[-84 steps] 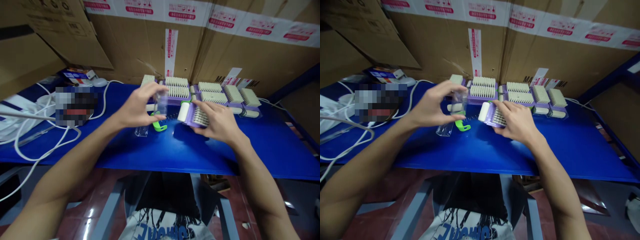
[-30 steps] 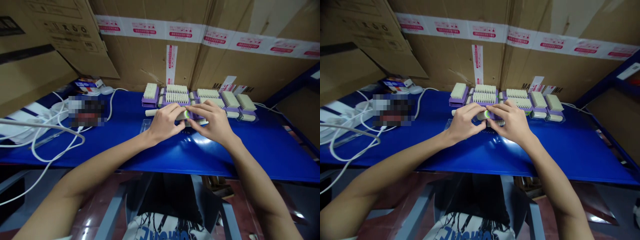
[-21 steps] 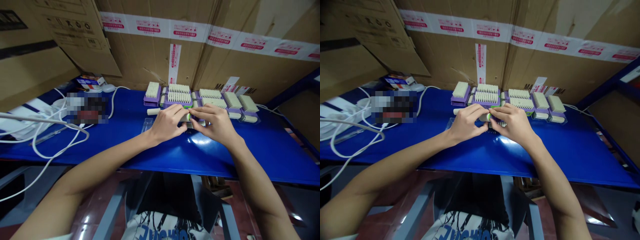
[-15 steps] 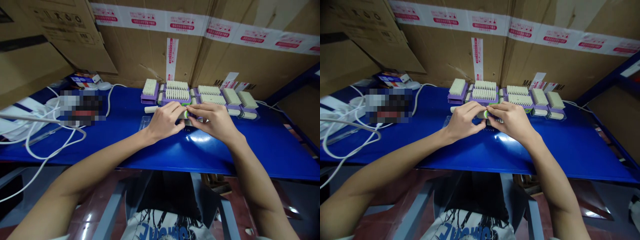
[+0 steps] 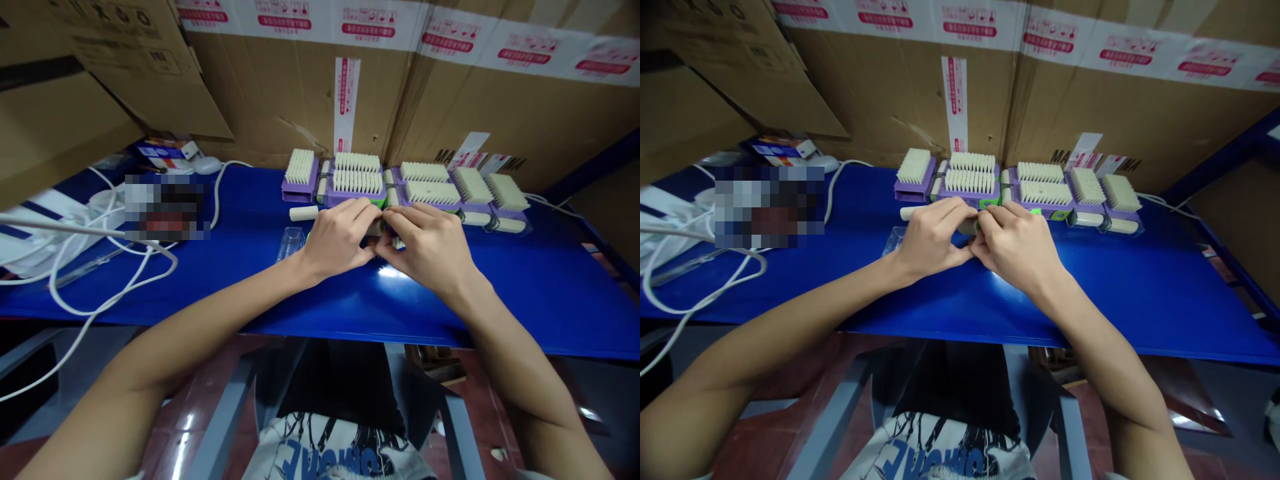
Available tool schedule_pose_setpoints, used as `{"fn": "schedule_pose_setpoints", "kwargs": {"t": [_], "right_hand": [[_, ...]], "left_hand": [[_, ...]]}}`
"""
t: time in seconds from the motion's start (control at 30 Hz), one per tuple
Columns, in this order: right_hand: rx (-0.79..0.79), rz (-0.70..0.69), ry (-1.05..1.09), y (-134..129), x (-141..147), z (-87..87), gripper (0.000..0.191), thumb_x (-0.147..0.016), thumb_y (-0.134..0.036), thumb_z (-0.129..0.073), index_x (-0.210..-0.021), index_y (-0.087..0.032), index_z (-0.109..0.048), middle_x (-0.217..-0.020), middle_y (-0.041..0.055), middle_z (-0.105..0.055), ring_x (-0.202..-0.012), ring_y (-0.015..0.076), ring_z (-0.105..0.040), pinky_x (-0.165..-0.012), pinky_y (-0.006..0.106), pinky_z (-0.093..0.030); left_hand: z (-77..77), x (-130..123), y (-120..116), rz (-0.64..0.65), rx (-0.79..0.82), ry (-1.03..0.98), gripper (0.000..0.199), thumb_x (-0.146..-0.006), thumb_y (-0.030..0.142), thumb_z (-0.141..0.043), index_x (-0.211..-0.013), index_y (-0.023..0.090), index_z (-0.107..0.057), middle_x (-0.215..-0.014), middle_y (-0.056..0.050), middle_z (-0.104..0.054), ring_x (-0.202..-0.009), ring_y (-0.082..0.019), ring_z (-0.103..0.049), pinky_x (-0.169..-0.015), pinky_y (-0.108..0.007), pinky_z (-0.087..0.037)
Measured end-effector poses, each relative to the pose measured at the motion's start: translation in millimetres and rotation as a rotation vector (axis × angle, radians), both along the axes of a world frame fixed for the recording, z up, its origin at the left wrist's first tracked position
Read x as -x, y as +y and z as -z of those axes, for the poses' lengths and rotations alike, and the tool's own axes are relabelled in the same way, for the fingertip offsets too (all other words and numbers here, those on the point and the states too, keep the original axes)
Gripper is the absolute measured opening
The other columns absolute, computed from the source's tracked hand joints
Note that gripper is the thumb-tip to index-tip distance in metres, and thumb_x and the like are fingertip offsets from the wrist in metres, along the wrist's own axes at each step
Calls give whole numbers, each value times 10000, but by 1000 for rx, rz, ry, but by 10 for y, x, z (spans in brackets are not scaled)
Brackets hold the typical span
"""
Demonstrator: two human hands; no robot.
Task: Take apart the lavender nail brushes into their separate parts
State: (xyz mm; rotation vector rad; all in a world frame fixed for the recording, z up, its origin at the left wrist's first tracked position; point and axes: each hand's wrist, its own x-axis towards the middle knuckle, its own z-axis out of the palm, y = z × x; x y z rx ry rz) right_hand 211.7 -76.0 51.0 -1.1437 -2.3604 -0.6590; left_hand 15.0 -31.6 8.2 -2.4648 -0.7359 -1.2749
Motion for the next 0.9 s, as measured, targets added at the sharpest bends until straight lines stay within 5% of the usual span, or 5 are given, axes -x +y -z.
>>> {"fn": "schedule_pose_setpoints", "kwargs": {"t": [0.17,0.33,0.47,0.73,0.9], "right_hand": [[61,54,80,21,-34,-30,235,-979,-161,-578,-952,-170,-812,-982,133,-854,-820,277,-693,-741,427,-539],[187,-134,45,147,-283,-35,549,-1019,-329,-680,-1544,-171,-693,-1415,173,-794,-1192,382,-690,-1034,566,-574],[239,-54,-94,298,-530,50,693,-998,-457,-786,-1633,-229,-626,-1424,165,-788,-1295,422,-659,-1049,572,-534],[307,48,-41,402,-639,92,668,-1037,-477,-694,-1638,-196,-619,-1363,191,-783,-1211,405,-700,-1011,557,-572],[339,85,-22,390,-602,121,658,-1026,-439,-702,-1632,-196,-623,-1418,213,-750,-1273,430,-691,-1038,579,-552]], "left_hand": [[-51,-35,4,35,82,-71,152,-903,174,-679,-1045,193,-629,-967,-73,-755,-851,-239,-737,-732,-358,-574],[-18,-36,51,168,469,-284,192,-854,148,-717,-1032,195,-662,-997,-38,-774,-907,-194,-758,-784,-315,-639],[-73,184,317,201,709,-441,253,-839,239,-781,-1074,176,-709,-1042,-63,-824,-949,-198,-793,-738,-278,-644],[-323,1062,870,-362,618,305,351,-764,222,-807,-1113,223,-844,-992,-72,-848,-891,-279,-766,-853,-412,-593],[-241,1121,925,-369,598,335,326,-882,226,-747,-1195,230,-835,-1158,-113,-859,-1074,-316,-782,-977,-450,-580]]}}
